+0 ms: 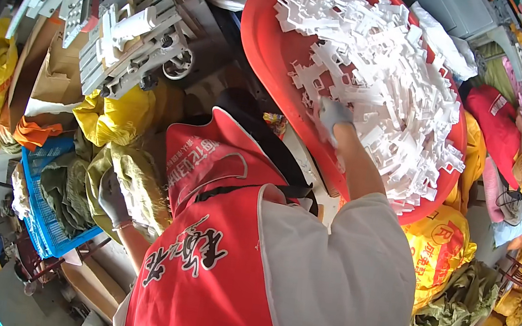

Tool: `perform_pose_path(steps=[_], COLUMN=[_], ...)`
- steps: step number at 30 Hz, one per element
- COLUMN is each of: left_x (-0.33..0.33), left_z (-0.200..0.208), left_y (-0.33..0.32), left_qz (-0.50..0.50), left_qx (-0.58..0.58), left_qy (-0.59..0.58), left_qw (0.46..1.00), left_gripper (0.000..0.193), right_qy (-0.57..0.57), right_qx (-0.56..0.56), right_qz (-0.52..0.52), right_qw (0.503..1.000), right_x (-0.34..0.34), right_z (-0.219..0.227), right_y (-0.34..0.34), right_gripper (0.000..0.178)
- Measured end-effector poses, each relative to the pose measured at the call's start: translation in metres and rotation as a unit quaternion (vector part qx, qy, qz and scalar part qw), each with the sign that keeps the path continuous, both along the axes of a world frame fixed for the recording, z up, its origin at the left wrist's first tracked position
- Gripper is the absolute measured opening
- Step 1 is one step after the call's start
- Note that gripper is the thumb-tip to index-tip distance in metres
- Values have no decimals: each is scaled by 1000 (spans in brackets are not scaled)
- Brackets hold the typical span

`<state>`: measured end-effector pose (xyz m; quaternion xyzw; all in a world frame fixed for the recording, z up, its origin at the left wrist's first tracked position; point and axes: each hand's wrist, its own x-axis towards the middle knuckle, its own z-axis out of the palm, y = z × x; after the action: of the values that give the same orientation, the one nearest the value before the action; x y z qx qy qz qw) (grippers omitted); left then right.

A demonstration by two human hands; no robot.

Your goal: Operating an industrial machine to assemble or process white plastic components in a workshop.

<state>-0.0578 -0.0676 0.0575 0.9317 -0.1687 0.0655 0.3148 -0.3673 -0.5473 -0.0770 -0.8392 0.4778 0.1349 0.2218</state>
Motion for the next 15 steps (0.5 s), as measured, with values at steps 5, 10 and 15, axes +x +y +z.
perform_pose_path(steps=[5, 10, 15], left_x=[-1, -1, -14], left_z=[0, -4, 18], left_y=[-13, -6, -18], left_qz=[-46, -35, -90], left_qx=[17, 59, 143], left_qy=[-8, -12, -120], left_qw=[999, 998, 978], left_gripper=[23, 23, 19], right_qy=[-337, -164, -16], right_qx=[129, -90, -168], right_qz=[-122, -121, 39], right_qw=[925, 975, 985], right_x=[5, 23, 10], right_z=[-40, -29, -119], right_y=[-70, -68, -47], right_gripper=[35, 47, 67])
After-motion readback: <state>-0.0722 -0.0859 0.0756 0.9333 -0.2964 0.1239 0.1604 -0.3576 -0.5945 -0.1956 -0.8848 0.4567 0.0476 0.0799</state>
